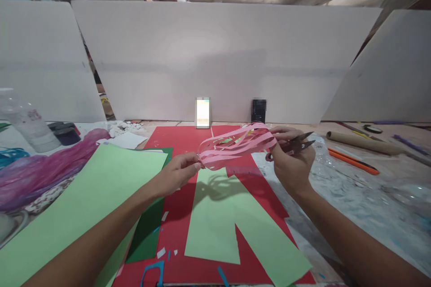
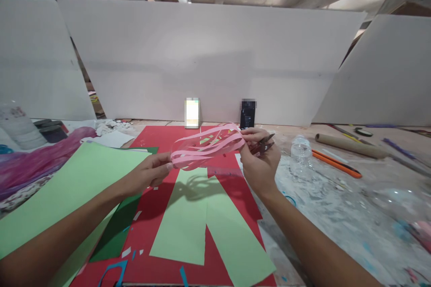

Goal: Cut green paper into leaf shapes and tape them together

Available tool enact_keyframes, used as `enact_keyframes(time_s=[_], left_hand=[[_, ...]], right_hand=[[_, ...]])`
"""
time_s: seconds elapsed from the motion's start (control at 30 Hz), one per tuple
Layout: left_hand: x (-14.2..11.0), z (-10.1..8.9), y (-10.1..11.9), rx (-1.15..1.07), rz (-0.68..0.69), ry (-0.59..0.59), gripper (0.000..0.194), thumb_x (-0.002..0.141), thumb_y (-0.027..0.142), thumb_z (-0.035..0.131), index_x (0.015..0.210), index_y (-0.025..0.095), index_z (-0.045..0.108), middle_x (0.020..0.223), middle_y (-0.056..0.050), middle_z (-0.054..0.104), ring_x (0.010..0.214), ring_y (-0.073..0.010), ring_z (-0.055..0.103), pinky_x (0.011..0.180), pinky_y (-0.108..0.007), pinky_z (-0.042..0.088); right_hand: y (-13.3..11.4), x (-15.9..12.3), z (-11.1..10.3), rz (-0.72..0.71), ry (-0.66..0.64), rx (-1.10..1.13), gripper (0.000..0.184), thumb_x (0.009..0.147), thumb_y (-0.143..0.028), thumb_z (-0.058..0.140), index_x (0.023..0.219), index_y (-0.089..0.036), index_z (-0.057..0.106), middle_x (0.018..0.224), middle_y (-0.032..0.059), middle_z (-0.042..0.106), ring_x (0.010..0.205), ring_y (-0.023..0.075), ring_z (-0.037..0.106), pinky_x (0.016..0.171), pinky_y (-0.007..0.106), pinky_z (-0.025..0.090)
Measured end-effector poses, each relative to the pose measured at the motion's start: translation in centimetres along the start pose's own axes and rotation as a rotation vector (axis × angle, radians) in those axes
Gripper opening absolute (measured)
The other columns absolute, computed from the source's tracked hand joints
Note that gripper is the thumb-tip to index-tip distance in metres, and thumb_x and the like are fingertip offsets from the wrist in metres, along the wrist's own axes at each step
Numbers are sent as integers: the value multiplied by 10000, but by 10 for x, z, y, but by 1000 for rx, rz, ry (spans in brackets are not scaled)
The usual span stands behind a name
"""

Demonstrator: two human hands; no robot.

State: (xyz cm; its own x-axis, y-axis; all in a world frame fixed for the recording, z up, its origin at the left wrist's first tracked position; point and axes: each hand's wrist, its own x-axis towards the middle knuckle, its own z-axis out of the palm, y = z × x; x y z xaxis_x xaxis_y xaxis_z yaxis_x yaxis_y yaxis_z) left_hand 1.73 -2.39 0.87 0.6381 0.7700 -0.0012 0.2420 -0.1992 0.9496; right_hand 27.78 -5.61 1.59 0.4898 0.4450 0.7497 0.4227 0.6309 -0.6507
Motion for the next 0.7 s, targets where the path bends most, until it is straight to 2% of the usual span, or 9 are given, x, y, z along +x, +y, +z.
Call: enact_keyframes(time_s=[0.13,0.27,0.47,0.57,0.7], left_hand=[[1,4,-2,83,99,27,280,890,445,447,900,177,527,647,43,384,513,-74,277,471,-206,289],[1,11,-5,206,201,143,234,908,396,442,839,179,498,729,24,440,581,-85,329,524,-215,296],[2,17,-13,430,291,299,178,923,342,425,878,182,489,609,64,332,538,-93,277,533,-235,250],[2,17,-14,415,285,278,212,928,353,418,838,177,493,614,59,354,544,-92,290,533,-236,249],[2,14,-11,229,185,207,274,922,408,434,805,173,512,639,51,375,544,-85,290,513,-228,252]], right_hand=[[4,-1,1,7,21,-6,202,702,-272,754,684,-165,584,854,40,640,554,101,581,447,232,459],[4,-2,3,60,44,10,197,697,-280,753,682,-163,596,861,44,636,553,97,577,454,237,468],[5,-5,5,282,8,106,240,680,-330,756,685,-159,588,868,40,639,477,74,534,339,198,430],[5,-5,4,312,-5,134,243,677,-334,757,701,-154,597,878,35,631,427,55,488,292,197,416],[5,-5,4,234,4,143,227,667,-293,771,690,-154,592,868,31,622,462,65,510,299,188,421]])
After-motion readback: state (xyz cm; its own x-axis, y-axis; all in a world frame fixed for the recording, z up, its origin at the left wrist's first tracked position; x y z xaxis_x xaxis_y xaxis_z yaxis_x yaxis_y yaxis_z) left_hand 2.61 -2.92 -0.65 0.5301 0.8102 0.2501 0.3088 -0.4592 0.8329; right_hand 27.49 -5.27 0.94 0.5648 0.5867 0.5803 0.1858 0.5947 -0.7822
